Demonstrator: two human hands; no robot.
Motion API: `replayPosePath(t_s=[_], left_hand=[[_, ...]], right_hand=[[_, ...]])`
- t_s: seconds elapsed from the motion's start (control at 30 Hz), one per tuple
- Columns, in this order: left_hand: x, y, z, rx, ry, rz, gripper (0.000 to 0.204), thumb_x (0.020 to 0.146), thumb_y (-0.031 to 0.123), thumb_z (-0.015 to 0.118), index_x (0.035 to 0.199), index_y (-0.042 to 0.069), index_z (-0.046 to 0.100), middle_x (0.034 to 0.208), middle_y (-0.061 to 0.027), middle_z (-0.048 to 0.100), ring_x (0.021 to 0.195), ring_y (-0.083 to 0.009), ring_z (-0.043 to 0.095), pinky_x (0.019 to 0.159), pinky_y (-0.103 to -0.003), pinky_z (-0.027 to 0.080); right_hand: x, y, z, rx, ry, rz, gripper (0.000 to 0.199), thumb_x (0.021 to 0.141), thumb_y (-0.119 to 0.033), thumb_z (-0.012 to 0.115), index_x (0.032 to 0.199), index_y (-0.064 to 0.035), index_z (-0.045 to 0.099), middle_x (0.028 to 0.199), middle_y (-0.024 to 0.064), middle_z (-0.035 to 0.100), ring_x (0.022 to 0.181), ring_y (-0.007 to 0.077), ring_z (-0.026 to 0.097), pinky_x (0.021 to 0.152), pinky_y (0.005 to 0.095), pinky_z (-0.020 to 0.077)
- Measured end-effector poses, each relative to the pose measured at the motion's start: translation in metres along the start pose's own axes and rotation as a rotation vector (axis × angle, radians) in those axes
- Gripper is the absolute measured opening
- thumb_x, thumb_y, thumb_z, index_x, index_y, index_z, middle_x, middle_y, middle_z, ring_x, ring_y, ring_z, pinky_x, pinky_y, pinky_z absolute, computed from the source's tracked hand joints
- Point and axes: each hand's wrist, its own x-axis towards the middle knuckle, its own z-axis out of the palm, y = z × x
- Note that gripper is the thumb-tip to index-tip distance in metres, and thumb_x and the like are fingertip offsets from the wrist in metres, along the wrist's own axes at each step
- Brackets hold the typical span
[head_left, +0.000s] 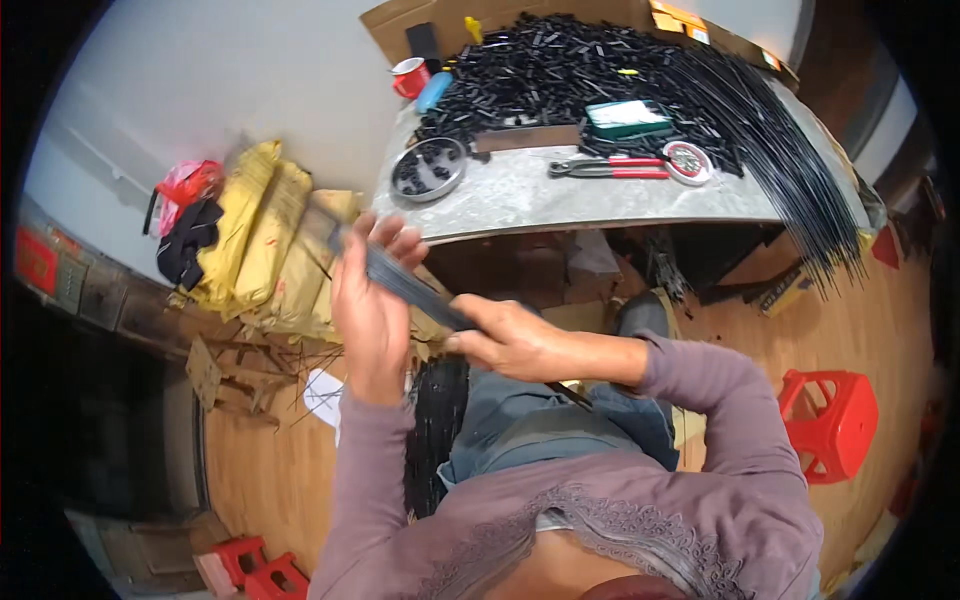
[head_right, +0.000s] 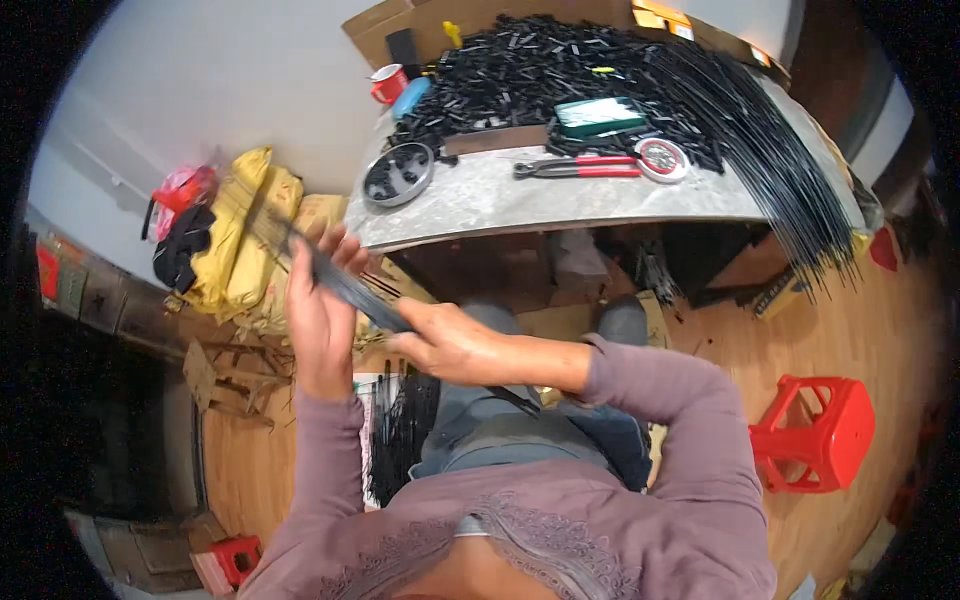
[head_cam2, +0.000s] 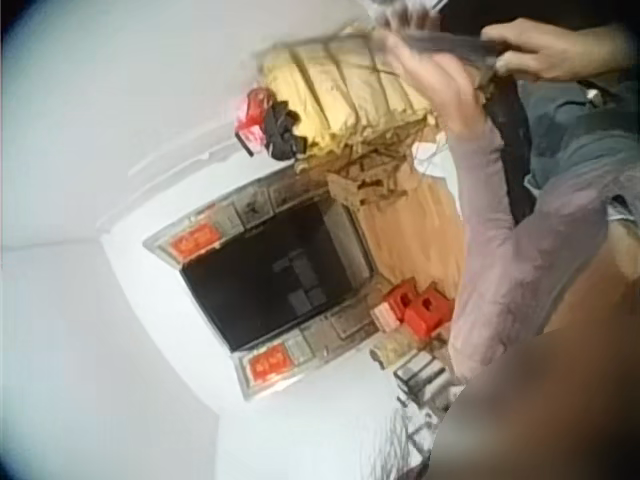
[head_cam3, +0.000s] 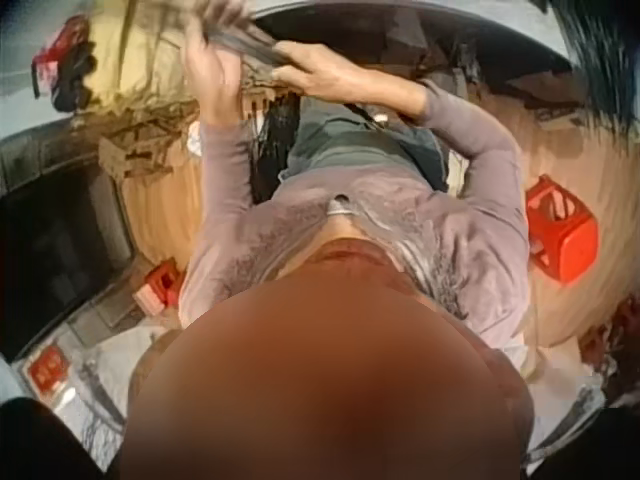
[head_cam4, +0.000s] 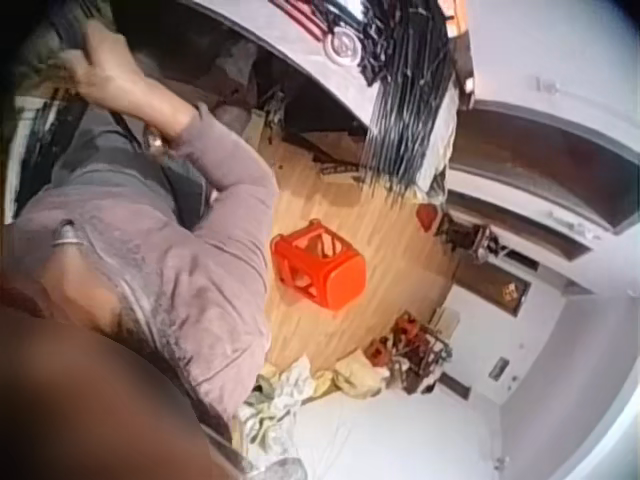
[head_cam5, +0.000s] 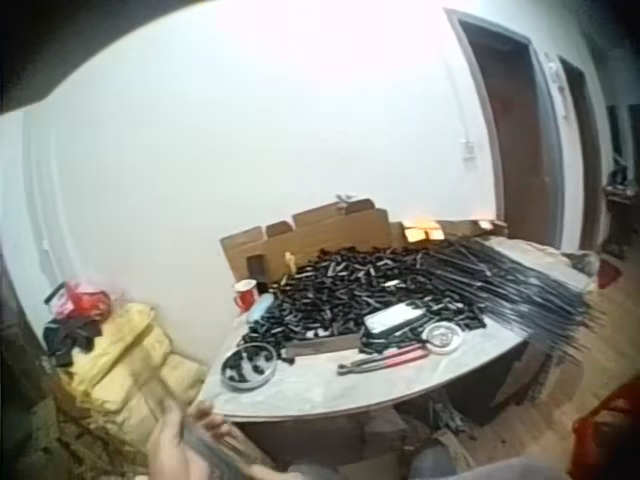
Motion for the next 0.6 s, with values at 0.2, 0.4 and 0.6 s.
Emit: replayPosePath(t_s=[0.2, 0.4, 0.6], left_hand=[[0.058, 0.013, 0.041, 0.196, -0.187, 0.073, 0.039, 0.099, 0.029, 0.046, 0.12, -0.004, 0.05, 0.097, -0.0178, 0.065, 0.08, -0.0256, 0.066, 0.072, -0.037, 0.055], [0.075, 0.02, 0.063, 0.092, -0.211, -0.033, 0.043, 0.099, 0.032, 0.044, 0.121, -0.005, 0.049, 0.102, -0.0178, 0.063, 0.085, -0.0257, 0.065, 0.073, -0.037, 0.056], [0.091, 0.015, 0.073, -0.013, -0.442, -0.235, 0.041, 0.099, 0.03, 0.046, 0.123, -0.004, 0.049, 0.104, -0.0168, 0.063, 0.089, -0.0268, 0.065, 0.077, -0.039, 0.057]], right_hand=[[-0.026, 0.001, -0.025, 0.195, 0.026, 0.217, 0.016, 0.098, -0.019, 0.046, 0.1, -0.0041, 0.048, 0.064, 0.0009, 0.05, 0.051, 0.0079, 0.049, 0.046, 0.0236, 0.0401], [-0.039, 0.015, -0.04, 0.205, 0.01, 0.191, 0.017, 0.099, -0.019, 0.044, 0.1, -0.0023, 0.05, 0.067, 0.0018, 0.054, 0.056, 0.0086, 0.052, 0.051, 0.0241, 0.044], [-0.043, 0.026, -0.054, 0.243, -0.107, 0.259, 0.022, 0.099, -0.02, 0.047, 0.101, 0.0002, 0.053, 0.073, 0.0059, 0.062, 0.066, 0.0122, 0.06, 0.061, 0.0275, 0.0499]])
